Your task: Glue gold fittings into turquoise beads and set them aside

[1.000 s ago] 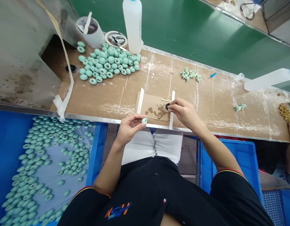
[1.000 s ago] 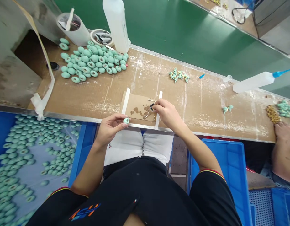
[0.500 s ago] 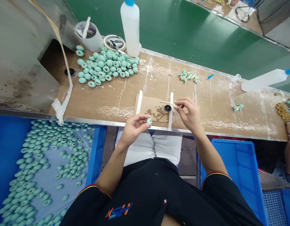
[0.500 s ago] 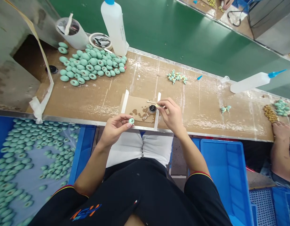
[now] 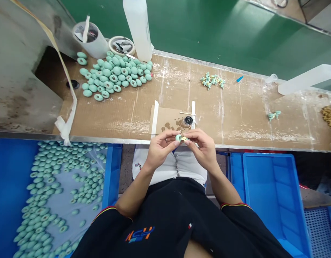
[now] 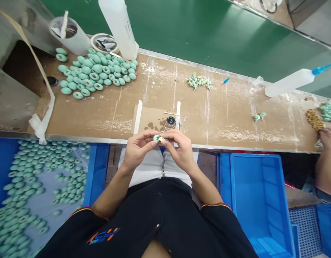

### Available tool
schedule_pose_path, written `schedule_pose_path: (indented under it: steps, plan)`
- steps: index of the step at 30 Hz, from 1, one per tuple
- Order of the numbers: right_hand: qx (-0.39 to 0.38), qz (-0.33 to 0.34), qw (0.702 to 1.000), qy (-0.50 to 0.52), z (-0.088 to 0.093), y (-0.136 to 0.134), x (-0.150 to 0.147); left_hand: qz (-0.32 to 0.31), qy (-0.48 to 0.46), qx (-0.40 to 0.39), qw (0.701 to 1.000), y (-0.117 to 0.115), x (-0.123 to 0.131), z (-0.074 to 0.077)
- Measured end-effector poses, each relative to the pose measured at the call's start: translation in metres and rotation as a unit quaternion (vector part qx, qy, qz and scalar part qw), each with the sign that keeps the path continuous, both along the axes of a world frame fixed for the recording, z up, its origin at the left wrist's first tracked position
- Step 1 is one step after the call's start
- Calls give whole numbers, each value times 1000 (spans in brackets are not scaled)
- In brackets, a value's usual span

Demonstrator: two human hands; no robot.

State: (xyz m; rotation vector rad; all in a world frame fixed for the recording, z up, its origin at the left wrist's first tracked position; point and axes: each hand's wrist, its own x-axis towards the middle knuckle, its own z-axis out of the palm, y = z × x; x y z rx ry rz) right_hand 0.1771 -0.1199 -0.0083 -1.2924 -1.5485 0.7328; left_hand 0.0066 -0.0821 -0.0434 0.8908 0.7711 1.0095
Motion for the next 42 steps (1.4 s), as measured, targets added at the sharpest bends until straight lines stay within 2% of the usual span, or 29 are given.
schedule_pose_path:
  steps: [3, 6, 13, 18, 23, 30, 38, 42]
  plan:
    - [12, 1, 1000, 0, -4, 1, -1, 10, 0, 25, 1000, -1, 0, 0]
    - [-7, 4, 1000, -16, -7, 1, 0, 14, 13, 64, 998, -1, -2, 1]
    - [-44, 14, 998, 30, -16, -1, 1, -2, 123, 164, 979, 4, -12, 1]
    - [-67, -19, 994, 88, -18, -7, -1, -19, 94, 135, 986, 4, -12, 8]
    - [-20, -26, 996, 78, -10, -11, 0, -34, 51, 83, 995, 4, -9, 16]
    - [-41, 3, 999, 18, -1, -15, 8, -73, 101, 127, 984, 7, -9, 25]
    - [-25, -18, 999, -12, -14, -22, 2, -63, 154, 163, 973, 1, -8, 18]
    - [4, -12, 1000, -11, -18, -20, 3, -55, 146, 148, 977, 2, -9, 18]
